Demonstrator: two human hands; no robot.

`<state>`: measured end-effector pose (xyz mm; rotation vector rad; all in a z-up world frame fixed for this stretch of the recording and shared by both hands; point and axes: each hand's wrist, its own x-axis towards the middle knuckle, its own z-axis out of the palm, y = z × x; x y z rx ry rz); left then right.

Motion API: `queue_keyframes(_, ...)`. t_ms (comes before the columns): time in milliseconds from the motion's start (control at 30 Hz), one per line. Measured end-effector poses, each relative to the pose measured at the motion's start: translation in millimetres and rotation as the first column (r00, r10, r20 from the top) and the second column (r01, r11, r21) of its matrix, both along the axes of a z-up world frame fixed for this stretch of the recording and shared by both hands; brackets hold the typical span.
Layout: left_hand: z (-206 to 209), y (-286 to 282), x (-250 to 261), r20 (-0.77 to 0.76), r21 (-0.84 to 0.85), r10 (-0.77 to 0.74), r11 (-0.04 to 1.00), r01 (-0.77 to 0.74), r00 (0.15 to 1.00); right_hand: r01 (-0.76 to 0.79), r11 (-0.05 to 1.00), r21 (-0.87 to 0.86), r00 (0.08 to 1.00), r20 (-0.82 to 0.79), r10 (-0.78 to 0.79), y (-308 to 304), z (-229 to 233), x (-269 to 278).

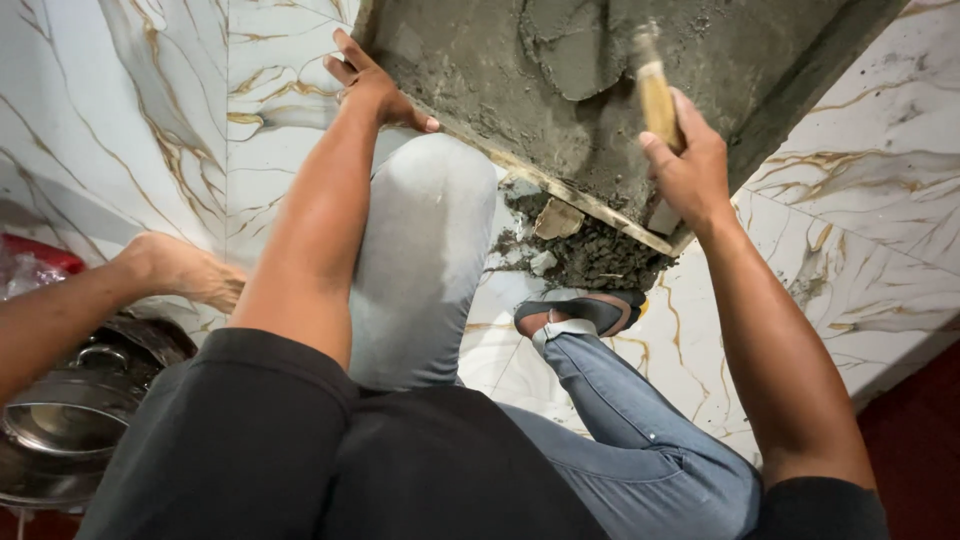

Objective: Mixing wet cement in a tray using a hand trowel

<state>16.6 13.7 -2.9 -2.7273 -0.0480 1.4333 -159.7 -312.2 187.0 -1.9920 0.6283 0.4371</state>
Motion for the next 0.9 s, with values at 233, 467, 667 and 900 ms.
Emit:
queue_keyframes(233,3.7,-0.5,1.1,0.025,-0.018,0.135,0.991,-0.135,0.990,0.185,0.977,0.101,0.982,0.011,-0.188,0.7,-0.8,9.2)
queue_keyframes(467,-3.6,1.5,-0.4,-0.002,-0.021,0.008,1.000,-0.008,1.000,0.107,0.947,0.304,0.970,-0.241,-0.032,13.0,-10.1,21.8)
queue_keyframes(667,-2.3,-0.5,1.6,-0.020,0.016,-0.003,1.000,0.003,1.000,0.049,0.961,0.272,0.979,-0.202,0.007,11.3,0.5,22.4)
queue_keyframes(900,-7.9,2.3,-0.1,-0.024,-0.002,-0.010,1.000,0.010,1.000,0.215,0.960,0.178,0.976,-0.075,-0.204,-21.4,-20.3,19.8)
